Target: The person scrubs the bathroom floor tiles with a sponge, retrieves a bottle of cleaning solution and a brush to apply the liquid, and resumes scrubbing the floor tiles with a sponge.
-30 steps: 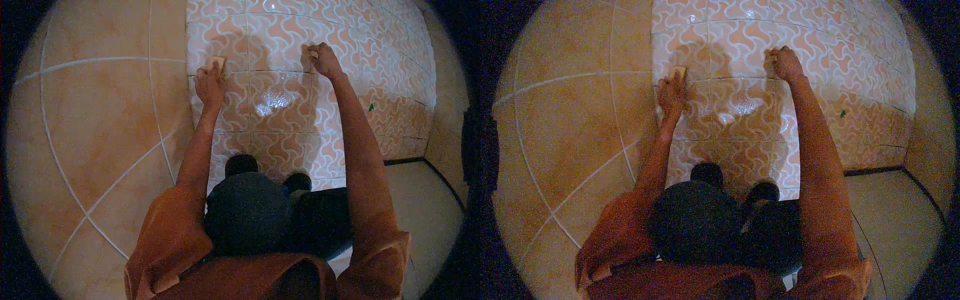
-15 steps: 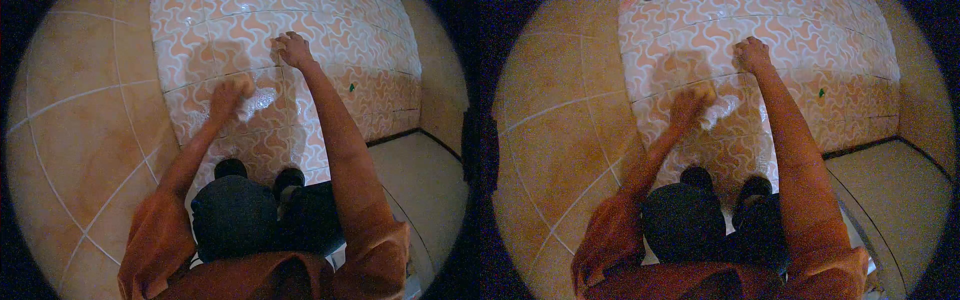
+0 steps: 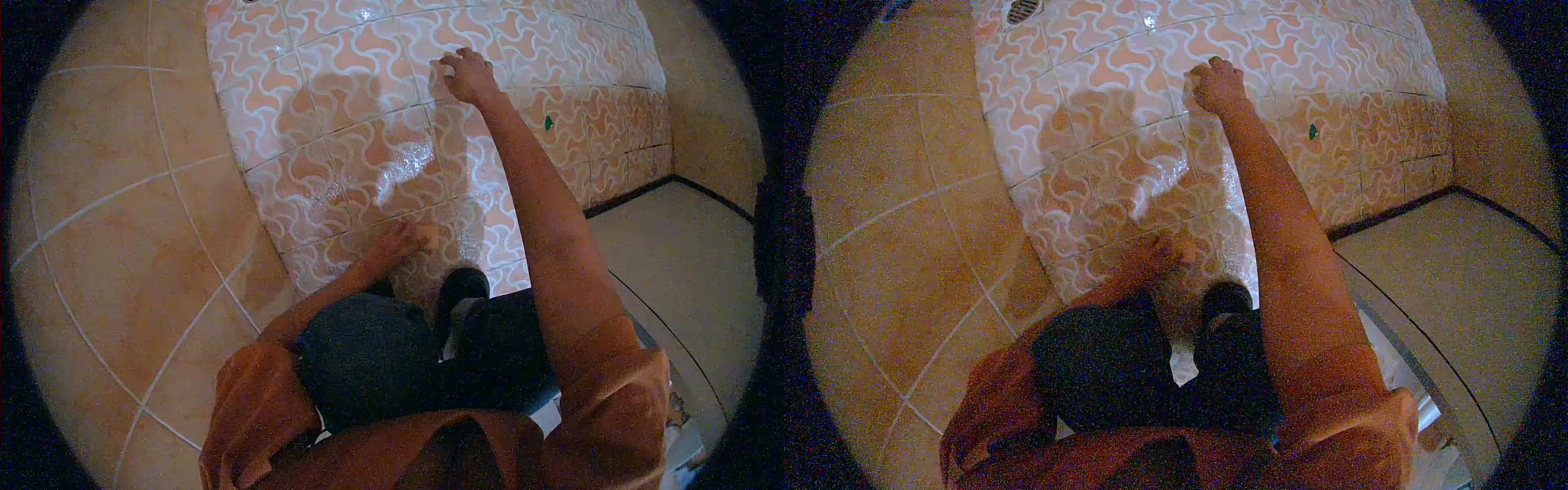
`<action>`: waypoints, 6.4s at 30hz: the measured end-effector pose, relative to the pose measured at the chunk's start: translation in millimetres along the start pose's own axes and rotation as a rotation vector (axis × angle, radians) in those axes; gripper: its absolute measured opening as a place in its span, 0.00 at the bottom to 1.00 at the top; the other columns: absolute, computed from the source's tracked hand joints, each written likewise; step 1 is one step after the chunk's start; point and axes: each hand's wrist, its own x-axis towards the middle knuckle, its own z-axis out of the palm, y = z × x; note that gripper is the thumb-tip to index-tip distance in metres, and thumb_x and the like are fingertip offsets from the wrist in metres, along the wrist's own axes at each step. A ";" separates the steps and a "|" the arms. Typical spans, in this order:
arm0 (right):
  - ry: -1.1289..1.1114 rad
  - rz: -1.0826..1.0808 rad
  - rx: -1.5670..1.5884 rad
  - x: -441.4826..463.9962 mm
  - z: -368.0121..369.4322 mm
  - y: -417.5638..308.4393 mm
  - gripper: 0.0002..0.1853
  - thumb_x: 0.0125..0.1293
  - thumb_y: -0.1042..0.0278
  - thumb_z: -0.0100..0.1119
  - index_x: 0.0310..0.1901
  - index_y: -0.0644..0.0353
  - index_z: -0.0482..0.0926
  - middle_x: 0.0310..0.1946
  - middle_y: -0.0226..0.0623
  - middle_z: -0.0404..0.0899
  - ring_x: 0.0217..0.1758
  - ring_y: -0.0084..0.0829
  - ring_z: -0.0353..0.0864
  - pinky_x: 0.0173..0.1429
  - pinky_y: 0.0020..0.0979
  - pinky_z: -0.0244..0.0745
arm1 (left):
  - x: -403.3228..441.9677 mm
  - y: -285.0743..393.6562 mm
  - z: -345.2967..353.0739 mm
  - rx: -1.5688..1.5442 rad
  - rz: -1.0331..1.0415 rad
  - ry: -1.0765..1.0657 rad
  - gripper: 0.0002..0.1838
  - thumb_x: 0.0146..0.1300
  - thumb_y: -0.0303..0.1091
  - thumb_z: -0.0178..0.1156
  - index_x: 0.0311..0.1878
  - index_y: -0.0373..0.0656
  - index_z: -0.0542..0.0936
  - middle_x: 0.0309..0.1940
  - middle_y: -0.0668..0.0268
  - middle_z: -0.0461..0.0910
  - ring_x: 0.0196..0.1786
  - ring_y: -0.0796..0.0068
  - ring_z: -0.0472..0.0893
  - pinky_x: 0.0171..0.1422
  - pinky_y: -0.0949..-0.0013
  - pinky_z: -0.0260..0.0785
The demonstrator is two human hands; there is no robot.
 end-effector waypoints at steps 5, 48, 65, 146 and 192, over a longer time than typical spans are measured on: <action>0.023 0.010 0.001 6.0 -16.0 -14.8 0.21 0.53 0.59 0.55 0.51 0.43 0.71 0.55 0.43 0.64 0.57 0.46 0.65 0.56 0.51 0.63 | 91.4 -113.4 -22.2 -0.254 -0.475 0.086 0.18 0.55 0.38 0.55 0.48 0.44 0.71 0.38 0.53 0.71 0.43 0.54 0.70 0.51 0.53 0.61; 0.192 0.391 0.007 -95.0 -21.7 153.1 0.21 0.48 0.60 0.57 0.48 0.42 0.74 0.51 0.42 0.68 0.55 0.44 0.67 0.55 0.51 0.63 | 313.3 -97.7 22.0 0.108 -0.127 0.218 0.20 0.51 0.32 0.55 0.50 0.47 0.72 0.37 0.56 0.73 0.38 0.55 0.73 0.41 0.55 0.67; 0.209 0.256 0.058 -49.8 -15.3 97.0 0.20 0.47 0.63 0.55 0.46 0.45 0.77 0.47 0.44 0.70 0.52 0.43 0.70 0.54 0.48 0.66 | 204.1 -117.8 -28.7 0.103 -0.326 0.212 0.13 0.57 0.32 0.50 0.46 0.42 0.72 0.31 0.55 0.76 0.30 0.55 0.74 0.35 0.53 0.65; -0.062 -0.432 0.055 -34.6 -5.7 -20.9 0.15 0.56 0.64 0.49 0.45 0.56 0.75 0.50 0.50 0.69 0.53 0.48 0.69 0.55 0.45 0.65 | 37.1 -75.3 -14.1 -0.125 -0.586 -0.045 0.20 0.56 0.31 0.52 0.55 0.50 0.70 0.49 0.53 0.70 0.49 0.53 0.69 0.54 0.55 0.62; 0.021 0.430 0.328 -295.8 70.6 59.5 0.27 0.48 0.63 0.56 0.53 0.57 0.68 0.48 0.53 0.69 0.49 0.54 0.68 0.51 0.44 0.66 | 6.8 -123.2 -74.8 -0.426 -0.549 -0.227 0.14 0.55 0.26 0.51 0.46 0.38 0.75 0.45 0.57 0.74 0.50 0.59 0.72 0.56 0.64 0.62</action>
